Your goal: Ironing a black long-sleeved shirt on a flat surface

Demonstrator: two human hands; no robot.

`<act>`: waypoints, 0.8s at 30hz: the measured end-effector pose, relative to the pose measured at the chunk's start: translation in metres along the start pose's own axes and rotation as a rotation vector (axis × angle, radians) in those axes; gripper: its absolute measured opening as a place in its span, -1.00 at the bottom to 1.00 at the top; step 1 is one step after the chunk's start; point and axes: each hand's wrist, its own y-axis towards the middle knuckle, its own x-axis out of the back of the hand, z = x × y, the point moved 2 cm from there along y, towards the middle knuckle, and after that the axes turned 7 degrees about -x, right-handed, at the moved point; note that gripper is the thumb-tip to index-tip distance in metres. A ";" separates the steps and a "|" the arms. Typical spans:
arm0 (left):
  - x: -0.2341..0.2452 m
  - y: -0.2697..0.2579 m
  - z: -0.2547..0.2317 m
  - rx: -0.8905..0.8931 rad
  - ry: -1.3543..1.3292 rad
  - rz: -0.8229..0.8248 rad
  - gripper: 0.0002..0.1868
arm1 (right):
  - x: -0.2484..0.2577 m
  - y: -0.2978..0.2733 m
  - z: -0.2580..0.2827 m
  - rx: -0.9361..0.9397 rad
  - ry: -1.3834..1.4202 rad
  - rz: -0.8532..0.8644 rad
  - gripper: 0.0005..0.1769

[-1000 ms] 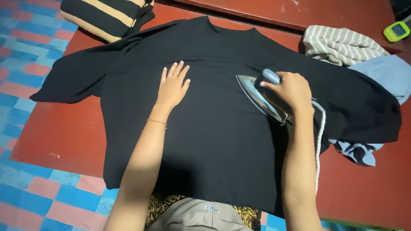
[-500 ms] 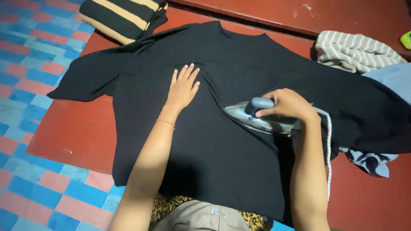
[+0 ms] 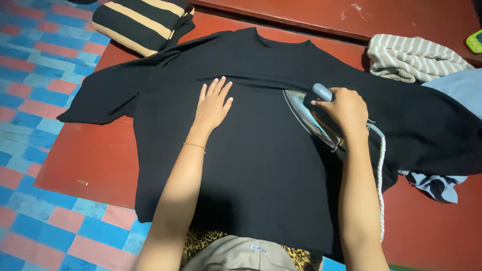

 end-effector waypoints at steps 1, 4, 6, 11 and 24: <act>0.001 -0.002 -0.002 -0.001 -0.010 -0.005 -0.48 | -0.003 0.002 -0.001 -0.016 0.025 -0.019 -0.42; -0.003 0.000 0.003 -0.014 0.042 -0.011 -0.47 | 0.001 -0.003 -0.001 0.004 0.066 -0.052 -0.33; -0.001 0.001 0.002 -0.014 0.034 -0.012 -0.47 | 0.007 -0.006 -0.002 0.028 0.081 -0.044 -0.39; 0.000 0.000 -0.002 -0.016 -0.007 -0.022 -0.49 | 0.050 -0.046 0.029 0.184 0.208 0.103 -0.51; 0.005 -0.002 -0.024 -0.115 -0.022 0.059 -0.46 | 0.019 -0.091 0.099 0.514 -0.093 0.367 -0.52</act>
